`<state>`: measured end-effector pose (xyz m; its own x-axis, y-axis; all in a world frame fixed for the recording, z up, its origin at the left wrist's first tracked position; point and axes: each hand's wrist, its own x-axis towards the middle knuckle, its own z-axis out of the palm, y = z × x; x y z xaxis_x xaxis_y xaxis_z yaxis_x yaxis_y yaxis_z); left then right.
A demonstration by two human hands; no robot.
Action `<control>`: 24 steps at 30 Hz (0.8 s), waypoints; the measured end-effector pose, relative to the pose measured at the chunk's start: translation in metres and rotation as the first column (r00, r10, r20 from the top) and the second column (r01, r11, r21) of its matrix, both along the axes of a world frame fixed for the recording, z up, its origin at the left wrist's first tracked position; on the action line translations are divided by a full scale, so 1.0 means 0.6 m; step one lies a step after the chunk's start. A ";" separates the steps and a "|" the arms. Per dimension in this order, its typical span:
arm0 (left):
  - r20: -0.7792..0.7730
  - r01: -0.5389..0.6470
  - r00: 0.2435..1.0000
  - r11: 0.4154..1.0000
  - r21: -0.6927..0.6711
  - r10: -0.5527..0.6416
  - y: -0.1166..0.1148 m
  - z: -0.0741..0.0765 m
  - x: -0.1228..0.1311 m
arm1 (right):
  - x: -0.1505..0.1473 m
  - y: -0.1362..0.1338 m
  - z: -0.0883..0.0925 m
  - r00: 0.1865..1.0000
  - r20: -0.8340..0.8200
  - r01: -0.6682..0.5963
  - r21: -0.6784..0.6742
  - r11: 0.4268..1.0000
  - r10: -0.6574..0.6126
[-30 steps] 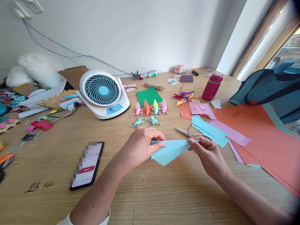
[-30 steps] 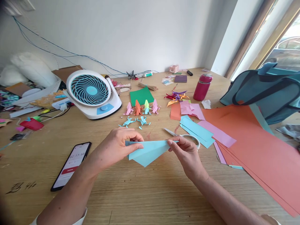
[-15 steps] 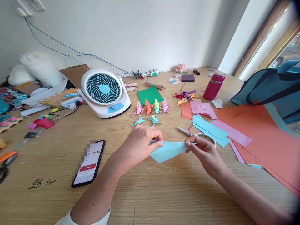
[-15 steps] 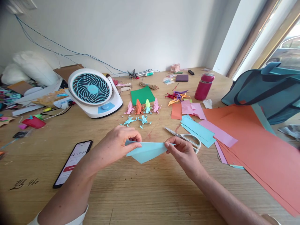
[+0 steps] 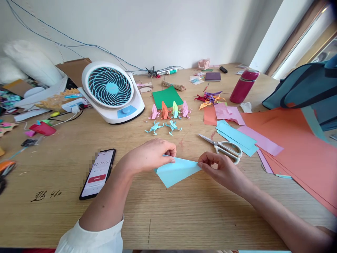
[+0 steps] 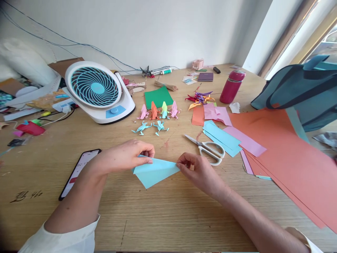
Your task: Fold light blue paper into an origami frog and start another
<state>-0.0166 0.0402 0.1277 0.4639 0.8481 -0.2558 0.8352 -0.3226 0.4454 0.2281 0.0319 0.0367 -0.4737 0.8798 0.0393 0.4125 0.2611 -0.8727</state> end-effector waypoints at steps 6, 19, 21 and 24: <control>-0.042 0.076 0.996 0.993 -0.087 -0.080 0.008 -0.010 0.002 | 0.005 0.002 0.005 0.989 0.136 -0.062 -0.020 0.998 0.064; -0.097 0.137 0.982 0.963 -0.234 -0.164 0.040 -0.078 0.014 | 0.003 -0.008 -0.014 0.911 0.403 -0.156 0.135 0.978 0.090; -0.109 0.129 0.982 0.967 -0.219 -0.156 0.044 -0.091 0.012 | 0.001 -0.007 -0.017 0.893 0.445 -0.153 0.174 0.973 0.061; -0.148 0.121 0.977 0.972 -0.200 -0.152 0.046 -0.102 0.012 | 0.001 -0.007 -0.017 0.887 0.461 -0.132 0.191 0.973 0.030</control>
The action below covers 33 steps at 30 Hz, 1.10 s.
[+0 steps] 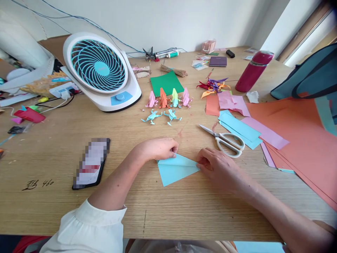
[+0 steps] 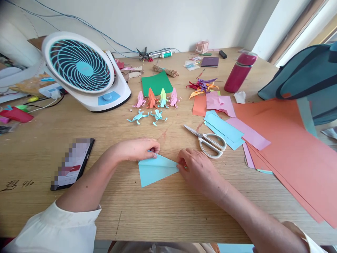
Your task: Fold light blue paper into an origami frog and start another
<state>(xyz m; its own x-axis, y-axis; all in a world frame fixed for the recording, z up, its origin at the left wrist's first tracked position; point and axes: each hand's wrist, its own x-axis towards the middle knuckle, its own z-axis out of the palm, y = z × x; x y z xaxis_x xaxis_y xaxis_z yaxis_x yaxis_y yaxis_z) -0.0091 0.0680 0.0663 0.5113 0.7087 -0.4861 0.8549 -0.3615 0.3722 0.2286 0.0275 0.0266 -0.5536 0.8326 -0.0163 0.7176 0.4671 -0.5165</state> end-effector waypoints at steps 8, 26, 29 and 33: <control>-0.043 -0.068 0.996 0.992 0.105 0.072 -0.012 -0.004 0.010 | -0.003 -0.008 0.001 0.986 -0.009 -0.163 0.058 0.985 0.164; 0.015 0.083 0.985 0.554 0.828 -0.171 -0.164 -0.091 0.037 | -0.003 -0.003 -0.006 0.981 -0.012 -0.194 0.077 0.978 0.196; 0.011 0.081 0.986 0.541 0.837 -0.164 -0.165 -0.096 0.036 | -0.003 -0.004 -0.004 0.980 -0.018 -0.197 0.066 0.978 0.198; 0.006 0.076 0.990 0.558 0.826 -0.142 -0.167 -0.097 0.035 | -0.001 -0.003 -0.009 0.978 -0.045 -0.201 0.069 0.977 0.204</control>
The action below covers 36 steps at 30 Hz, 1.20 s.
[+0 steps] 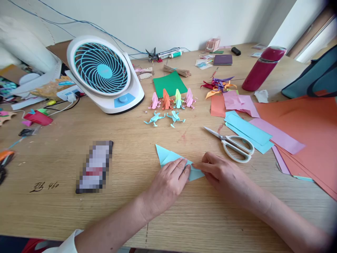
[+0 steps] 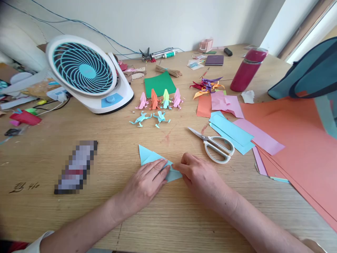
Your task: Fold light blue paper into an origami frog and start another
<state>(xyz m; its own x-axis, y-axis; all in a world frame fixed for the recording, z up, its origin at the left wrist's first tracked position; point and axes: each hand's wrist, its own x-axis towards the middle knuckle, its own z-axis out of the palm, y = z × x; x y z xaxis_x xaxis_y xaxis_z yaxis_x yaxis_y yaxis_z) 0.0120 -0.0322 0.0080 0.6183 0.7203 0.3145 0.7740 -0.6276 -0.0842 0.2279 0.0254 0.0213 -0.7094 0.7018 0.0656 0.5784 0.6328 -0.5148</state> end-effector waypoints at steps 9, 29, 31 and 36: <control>-0.032 -0.002 0.999 1.000 -0.025 0.001 -0.004 -0.001 -0.001 | 0.003 0.000 -0.003 1.000 0.000 -0.029 0.000 1.000 0.029; -0.068 -0.018 0.998 0.999 -0.038 0.016 -0.009 -0.001 0.002 | 0.042 0.011 0.023 0.983 -0.052 -0.175 -0.035 0.984 0.173; -0.057 -0.014 0.998 1.000 -0.026 0.013 -0.008 -0.005 0.002 | 0.063 0.014 0.025 0.986 -0.074 -0.153 -0.019 0.988 0.151; -0.051 -0.005 0.999 1.000 -0.007 0.004 -0.008 -0.009 0.003 | 0.073 0.008 0.026 0.986 -0.069 -0.138 0.131 0.982 0.148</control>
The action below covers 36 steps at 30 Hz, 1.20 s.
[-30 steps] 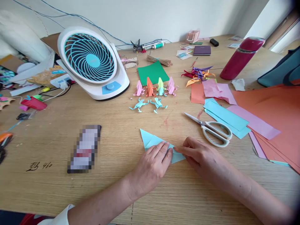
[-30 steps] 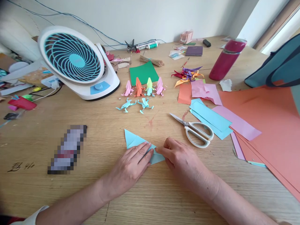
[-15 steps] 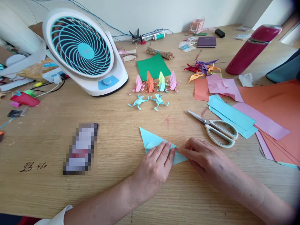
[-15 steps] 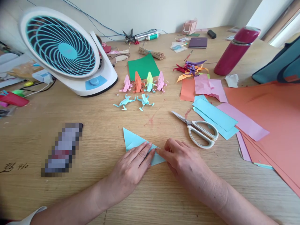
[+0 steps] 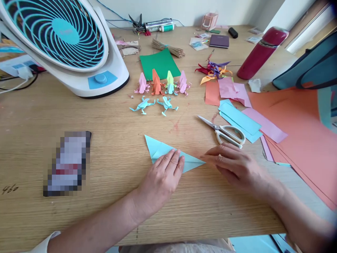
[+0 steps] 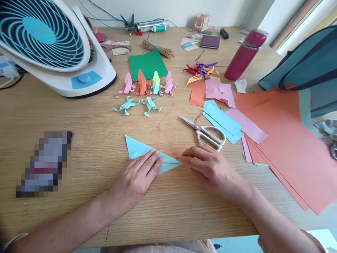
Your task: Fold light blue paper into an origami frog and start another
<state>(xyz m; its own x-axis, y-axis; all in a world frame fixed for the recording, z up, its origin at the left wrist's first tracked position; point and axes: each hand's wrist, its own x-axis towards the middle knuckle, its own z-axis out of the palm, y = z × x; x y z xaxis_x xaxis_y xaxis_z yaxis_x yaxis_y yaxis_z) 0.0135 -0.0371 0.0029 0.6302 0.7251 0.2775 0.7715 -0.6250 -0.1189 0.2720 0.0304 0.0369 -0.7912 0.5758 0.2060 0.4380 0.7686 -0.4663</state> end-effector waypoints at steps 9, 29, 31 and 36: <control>-0.026 -0.009 1.000 1.000 -0.014 0.009 0.000 0.004 0.000 | -0.023 -0.003 -0.018 0.956 0.258 -0.209 0.270 0.940 0.138; -0.050 -0.013 0.999 1.000 -0.019 0.012 -0.001 0.008 0.001 | 0.001 -0.011 -0.014 0.960 0.262 -0.165 0.226 0.960 0.103; -0.054 -0.016 0.998 1.000 -0.017 0.015 -0.001 0.006 0.001 | 0.010 -0.012 -0.013 0.962 0.253 -0.161 0.220 0.962 0.103; -0.052 -0.017 0.999 1.000 -0.016 0.016 -0.001 0.005 0.001 | 0.029 -0.015 -0.012 0.961 0.258 -0.166 0.235 0.958 0.103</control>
<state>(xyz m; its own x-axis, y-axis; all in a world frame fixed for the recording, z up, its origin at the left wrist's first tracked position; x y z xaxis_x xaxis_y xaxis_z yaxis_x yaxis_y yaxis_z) 0.0141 -0.0379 0.0061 0.6317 0.7395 0.2325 0.7745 -0.6148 -0.1490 0.2892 0.0212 0.0300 -0.9013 0.4147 0.1247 0.3973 0.9064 -0.1434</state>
